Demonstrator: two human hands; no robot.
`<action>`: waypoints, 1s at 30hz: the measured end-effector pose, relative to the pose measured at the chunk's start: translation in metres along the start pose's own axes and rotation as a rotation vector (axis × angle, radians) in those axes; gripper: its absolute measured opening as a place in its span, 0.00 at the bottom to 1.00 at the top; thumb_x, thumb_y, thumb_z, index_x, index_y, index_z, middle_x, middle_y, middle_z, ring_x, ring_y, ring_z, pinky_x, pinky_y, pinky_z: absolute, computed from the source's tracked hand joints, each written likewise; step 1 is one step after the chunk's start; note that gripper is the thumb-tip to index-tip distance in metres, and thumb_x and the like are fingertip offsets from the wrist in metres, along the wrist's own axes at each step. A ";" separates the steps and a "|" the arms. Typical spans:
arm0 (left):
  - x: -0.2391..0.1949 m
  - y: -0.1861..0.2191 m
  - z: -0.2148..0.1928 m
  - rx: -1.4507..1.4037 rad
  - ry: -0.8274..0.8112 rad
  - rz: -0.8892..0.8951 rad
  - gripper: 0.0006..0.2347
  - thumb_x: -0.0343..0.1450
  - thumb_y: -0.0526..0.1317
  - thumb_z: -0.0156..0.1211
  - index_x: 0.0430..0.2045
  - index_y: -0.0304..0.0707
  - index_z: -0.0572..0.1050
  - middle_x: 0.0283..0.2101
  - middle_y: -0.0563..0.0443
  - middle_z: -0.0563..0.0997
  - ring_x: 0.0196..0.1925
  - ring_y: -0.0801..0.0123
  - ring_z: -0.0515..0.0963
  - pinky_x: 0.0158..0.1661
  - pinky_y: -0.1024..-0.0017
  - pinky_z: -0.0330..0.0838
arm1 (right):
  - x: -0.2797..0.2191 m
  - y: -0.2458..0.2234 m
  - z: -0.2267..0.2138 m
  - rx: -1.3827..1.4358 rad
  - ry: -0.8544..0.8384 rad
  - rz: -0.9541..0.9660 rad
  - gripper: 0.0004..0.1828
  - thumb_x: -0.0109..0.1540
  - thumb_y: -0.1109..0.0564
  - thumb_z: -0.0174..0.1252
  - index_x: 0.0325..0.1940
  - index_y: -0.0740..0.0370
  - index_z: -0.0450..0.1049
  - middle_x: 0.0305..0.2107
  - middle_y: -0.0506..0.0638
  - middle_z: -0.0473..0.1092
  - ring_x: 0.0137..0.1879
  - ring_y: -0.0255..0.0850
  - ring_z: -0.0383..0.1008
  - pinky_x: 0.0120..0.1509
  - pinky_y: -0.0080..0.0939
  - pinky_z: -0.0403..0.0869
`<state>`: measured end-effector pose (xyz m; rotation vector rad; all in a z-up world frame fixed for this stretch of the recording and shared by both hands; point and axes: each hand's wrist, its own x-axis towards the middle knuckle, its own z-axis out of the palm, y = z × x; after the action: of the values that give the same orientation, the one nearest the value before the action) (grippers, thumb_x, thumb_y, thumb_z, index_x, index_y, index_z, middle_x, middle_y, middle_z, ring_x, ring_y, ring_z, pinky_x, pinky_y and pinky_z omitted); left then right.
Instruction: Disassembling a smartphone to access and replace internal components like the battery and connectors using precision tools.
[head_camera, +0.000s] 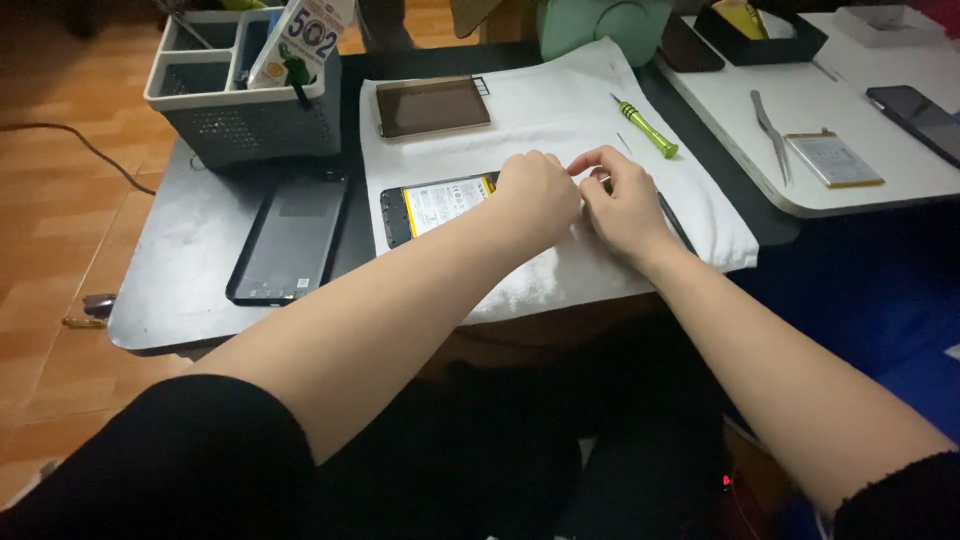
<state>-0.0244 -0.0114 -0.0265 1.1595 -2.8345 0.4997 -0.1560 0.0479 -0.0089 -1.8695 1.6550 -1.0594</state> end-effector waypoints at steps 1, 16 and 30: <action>-0.002 0.002 -0.002 0.000 0.000 0.001 0.07 0.70 0.38 0.62 0.31 0.33 0.85 0.26 0.37 0.81 0.27 0.58 0.82 0.25 0.62 0.81 | 0.001 0.001 0.000 0.000 0.000 0.001 0.17 0.62 0.61 0.47 0.49 0.52 0.77 0.23 0.49 0.74 0.35 0.41 0.77 0.43 0.42 0.74; -0.018 -0.033 -0.021 -0.241 -0.006 -0.096 0.08 0.69 0.34 0.59 0.33 0.26 0.81 0.28 0.35 0.80 0.32 0.49 0.84 0.33 0.55 0.81 | -0.001 0.000 0.004 0.070 0.034 -0.020 0.17 0.61 0.65 0.46 0.47 0.56 0.78 0.20 0.52 0.72 0.27 0.39 0.76 0.35 0.38 0.72; -0.046 -0.173 -0.010 -0.467 -0.220 -0.902 0.22 0.71 0.34 0.56 0.60 0.30 0.61 0.61 0.36 0.58 0.60 0.31 0.73 0.54 0.41 0.73 | -0.013 -0.039 -0.007 0.195 -0.031 0.222 0.11 0.67 0.59 0.43 0.49 0.55 0.71 0.18 0.46 0.61 0.24 0.35 0.60 0.28 0.38 0.61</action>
<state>0.1269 -0.0925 0.0244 2.1933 -2.0114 -0.3357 -0.1361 0.0692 0.0210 -1.5327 1.6338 -1.0507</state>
